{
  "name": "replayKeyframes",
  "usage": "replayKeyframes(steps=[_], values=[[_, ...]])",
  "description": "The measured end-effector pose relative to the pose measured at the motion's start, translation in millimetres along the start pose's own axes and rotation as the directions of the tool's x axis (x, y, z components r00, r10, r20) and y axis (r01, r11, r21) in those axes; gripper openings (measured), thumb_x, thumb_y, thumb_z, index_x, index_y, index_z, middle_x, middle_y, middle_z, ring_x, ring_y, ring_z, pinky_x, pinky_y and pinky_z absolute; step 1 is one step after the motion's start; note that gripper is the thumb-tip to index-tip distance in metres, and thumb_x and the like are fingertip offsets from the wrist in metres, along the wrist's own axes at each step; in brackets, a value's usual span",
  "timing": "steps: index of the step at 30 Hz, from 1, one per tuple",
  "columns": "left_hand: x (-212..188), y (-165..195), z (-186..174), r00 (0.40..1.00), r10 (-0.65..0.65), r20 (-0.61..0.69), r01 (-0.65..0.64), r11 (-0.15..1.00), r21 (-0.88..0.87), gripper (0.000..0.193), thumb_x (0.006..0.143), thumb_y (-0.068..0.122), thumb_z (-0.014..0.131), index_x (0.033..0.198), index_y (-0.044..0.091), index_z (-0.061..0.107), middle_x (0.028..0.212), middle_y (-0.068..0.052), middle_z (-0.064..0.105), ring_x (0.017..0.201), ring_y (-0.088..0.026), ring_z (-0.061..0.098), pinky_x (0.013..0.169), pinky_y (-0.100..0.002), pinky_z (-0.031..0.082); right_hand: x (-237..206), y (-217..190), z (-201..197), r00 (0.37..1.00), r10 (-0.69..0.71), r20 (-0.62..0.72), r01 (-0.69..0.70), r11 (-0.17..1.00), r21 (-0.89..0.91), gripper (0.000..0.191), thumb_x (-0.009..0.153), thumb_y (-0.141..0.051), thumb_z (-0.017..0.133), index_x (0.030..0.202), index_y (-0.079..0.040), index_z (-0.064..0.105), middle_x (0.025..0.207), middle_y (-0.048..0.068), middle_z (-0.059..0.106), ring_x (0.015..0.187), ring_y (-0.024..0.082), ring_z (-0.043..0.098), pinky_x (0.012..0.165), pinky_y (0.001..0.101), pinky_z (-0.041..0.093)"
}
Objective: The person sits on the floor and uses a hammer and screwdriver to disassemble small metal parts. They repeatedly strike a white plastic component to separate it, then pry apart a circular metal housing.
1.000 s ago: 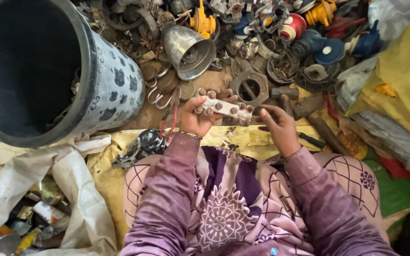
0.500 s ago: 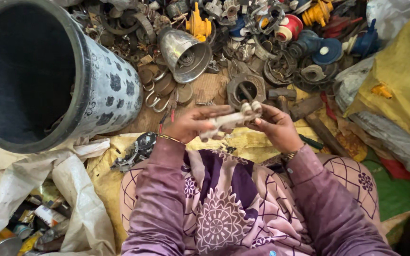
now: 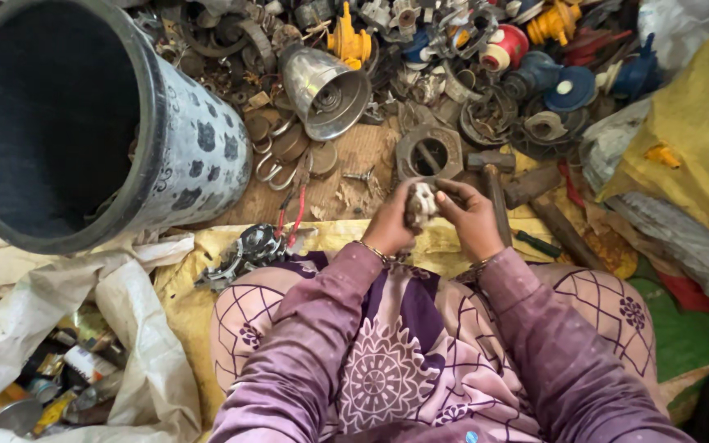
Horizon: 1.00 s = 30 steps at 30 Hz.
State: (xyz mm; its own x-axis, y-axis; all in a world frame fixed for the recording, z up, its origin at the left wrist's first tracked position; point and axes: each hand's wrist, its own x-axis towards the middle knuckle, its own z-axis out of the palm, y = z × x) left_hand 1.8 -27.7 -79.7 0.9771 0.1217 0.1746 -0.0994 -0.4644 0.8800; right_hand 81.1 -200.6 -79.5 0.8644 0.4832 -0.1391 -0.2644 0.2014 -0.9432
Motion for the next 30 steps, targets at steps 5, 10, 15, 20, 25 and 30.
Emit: replayKeyframes(steps=[5,10,15,20,25,30], values=[[4.1,-27.8,2.5,0.987,-0.161,-0.012,0.161,0.985,0.064,0.078,0.078,0.014,0.087,0.145,0.022,0.047,0.119,-0.017,0.075,0.113,-0.037,0.073,0.092,-0.043,0.059,-0.5,17.2,-4.2,0.987,0.161,0.025,-0.16,0.986,-0.047,0.031,0.102,-0.013,0.063,0.126,0.007,0.067,0.113,0.011,0.072,0.098,0.016,0.07,0.089,0.0315,0.06],[5.0,-28.8,-5.9,0.974,-0.208,0.09,0.207,0.978,0.021,0.099,0.063,0.017,0.091,0.147,0.014,0.04,0.122,-0.018,0.069,0.114,-0.036,0.067,0.095,-0.041,0.053,-0.9,22.9,-3.7,0.993,0.083,0.084,-0.075,0.992,-0.099,0.029,0.099,-0.009,0.067,0.124,0.007,0.069,0.111,0.011,0.074,0.098,0.016,0.071,0.09,0.0287,0.058],[13.7,-24.0,-22.1,0.992,0.057,0.116,-0.063,0.996,0.056,0.086,0.071,0.014,0.094,0.145,0.004,0.051,0.138,-0.021,0.062,0.129,-0.035,0.06,0.108,-0.04,0.047,2.9,24.8,-4.2,0.993,0.088,0.075,-0.084,0.995,-0.047,0.028,0.097,-0.009,0.068,0.121,0.007,0.069,0.11,0.01,0.074,0.097,0.015,0.071,0.088,0.0274,0.058],[17.3,-17.3,-28.7,0.989,-0.066,0.134,0.063,0.998,0.02,0.079,0.069,0.016,0.093,0.14,0.008,0.06,0.131,-0.015,0.069,0.121,-0.028,0.067,0.104,-0.036,0.051,-0.2,19.8,-2.4,0.993,0.094,0.068,-0.092,0.995,-0.024,0.025,0.097,-0.009,0.069,0.118,0.006,0.07,0.108,0.009,0.074,0.095,0.013,0.071,0.087,0.0263,0.059],[22.1,-12.1,-28.5,0.991,-0.044,0.123,0.048,0.998,-0.03,0.07,0.063,0.017,0.095,0.126,0.006,0.066,0.12,-0.011,0.074,0.112,-0.023,0.071,0.098,-0.034,0.054,-4.6,10.4,-0.4,0.994,0.114,-0.002,-0.111,0.965,-0.237,0.027,0.097,-0.018,0.07,0.113,0.003,0.072,0.098,0.005,0.073,0.085,0.009,0.069,0.075,0.0242,0.059],[26.2,-15.1,-31.3,0.988,-0.043,0.145,0.067,0.985,-0.161,0.068,0.062,0.017,0.095,0.123,0.006,0.067,0.114,-0.008,0.074,0.106,-0.018,0.07,0.094,-0.032,0.055,-1.4,8.7,-4.5,0.981,0.195,0.007,-0.184,0.936,-0.3,0.028,0.101,-0.024,0.071,0.101,0.003,0.076,0.08,0.004,0.066,0.066,0.01,0.057,0.059,0.0255,0.049]])
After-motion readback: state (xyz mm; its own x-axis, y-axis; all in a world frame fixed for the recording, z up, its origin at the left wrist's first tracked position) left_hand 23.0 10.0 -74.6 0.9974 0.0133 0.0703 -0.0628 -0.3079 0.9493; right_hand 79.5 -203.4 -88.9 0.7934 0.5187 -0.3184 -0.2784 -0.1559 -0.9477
